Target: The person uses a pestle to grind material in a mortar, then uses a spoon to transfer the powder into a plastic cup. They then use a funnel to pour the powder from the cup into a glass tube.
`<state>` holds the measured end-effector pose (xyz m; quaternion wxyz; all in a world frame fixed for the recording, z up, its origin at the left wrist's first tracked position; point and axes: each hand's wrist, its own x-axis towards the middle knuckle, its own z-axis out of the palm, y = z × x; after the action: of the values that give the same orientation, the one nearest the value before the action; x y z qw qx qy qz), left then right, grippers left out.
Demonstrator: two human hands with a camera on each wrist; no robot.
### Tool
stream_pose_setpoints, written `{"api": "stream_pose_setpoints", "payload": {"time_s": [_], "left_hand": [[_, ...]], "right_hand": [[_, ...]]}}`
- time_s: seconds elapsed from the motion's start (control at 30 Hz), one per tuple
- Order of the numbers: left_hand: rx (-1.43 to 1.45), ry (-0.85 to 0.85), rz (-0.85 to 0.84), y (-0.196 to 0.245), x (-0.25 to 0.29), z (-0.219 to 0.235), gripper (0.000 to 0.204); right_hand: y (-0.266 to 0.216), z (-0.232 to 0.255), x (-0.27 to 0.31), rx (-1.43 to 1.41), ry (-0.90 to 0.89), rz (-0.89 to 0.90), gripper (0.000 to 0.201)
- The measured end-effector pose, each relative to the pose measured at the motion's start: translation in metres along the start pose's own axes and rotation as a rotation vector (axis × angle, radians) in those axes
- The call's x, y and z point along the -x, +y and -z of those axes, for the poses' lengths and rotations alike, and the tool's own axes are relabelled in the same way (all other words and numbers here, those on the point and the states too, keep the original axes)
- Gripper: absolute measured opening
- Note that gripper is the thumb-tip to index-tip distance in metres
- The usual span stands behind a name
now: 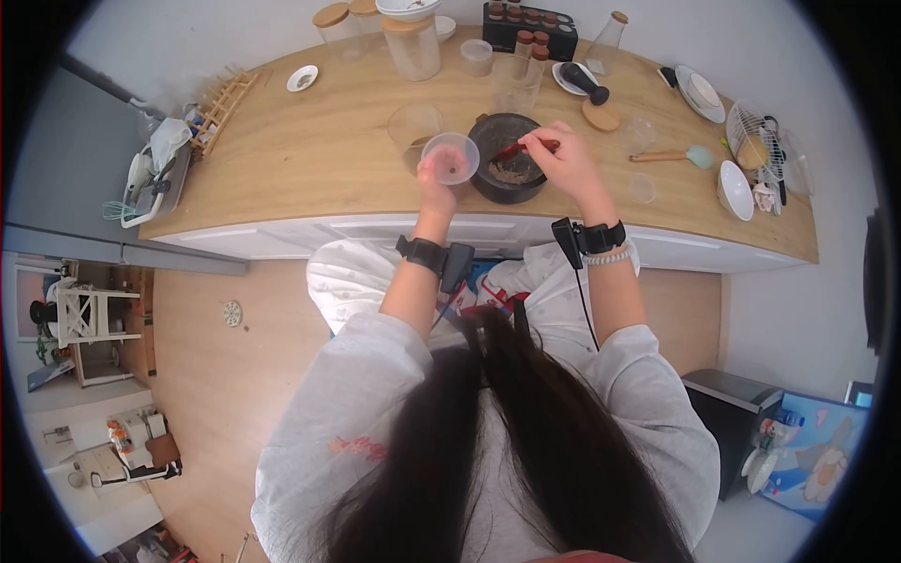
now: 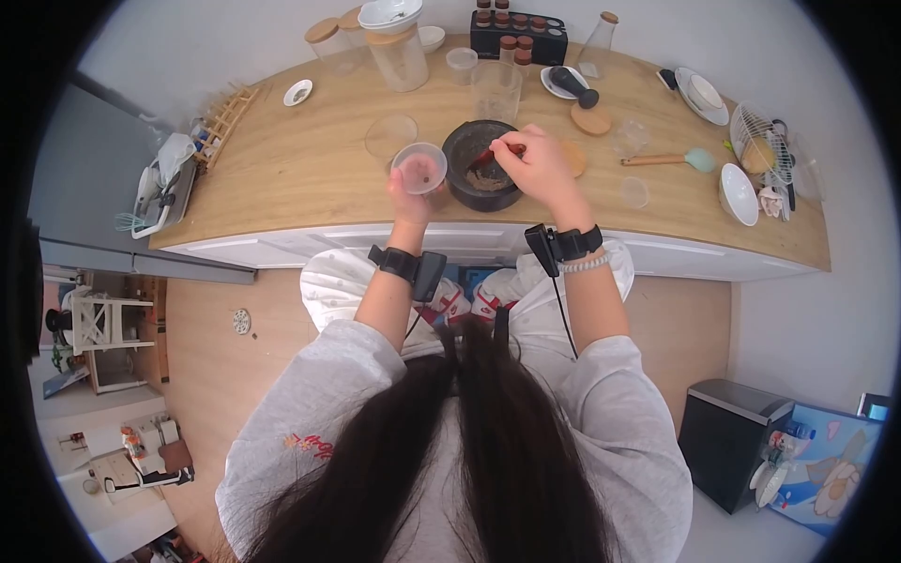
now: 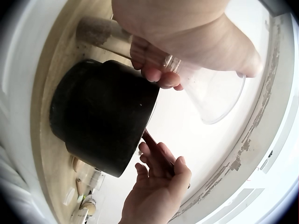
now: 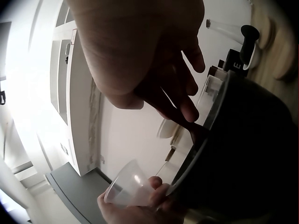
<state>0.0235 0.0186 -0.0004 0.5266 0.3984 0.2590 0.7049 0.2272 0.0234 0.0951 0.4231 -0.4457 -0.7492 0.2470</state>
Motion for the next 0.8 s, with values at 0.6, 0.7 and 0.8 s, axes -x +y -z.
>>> {"api": "stream_pose_setpoints", "payload": {"time_s": [0.6, 0.7, 0.8], "left_hand": [[0.029, -0.012, -0.017, -0.001, 0.001, 0.002, 0.053], [0.023, -0.021, -0.015, 0.0, 0.001, 0.001, 0.052], [-0.004, -0.015, 0.002, -0.001, 0.0, 0.002, 0.058]], "right_hand": [[-0.004, 0.022, 0.0, -0.211, -0.135, -0.13, 0.019], [-0.002, 0.018, -0.008, -0.21, -0.134, -0.133, 0.019], [-0.002, 0.014, -0.014, -0.208, -0.164, -0.129, 0.019]]}}
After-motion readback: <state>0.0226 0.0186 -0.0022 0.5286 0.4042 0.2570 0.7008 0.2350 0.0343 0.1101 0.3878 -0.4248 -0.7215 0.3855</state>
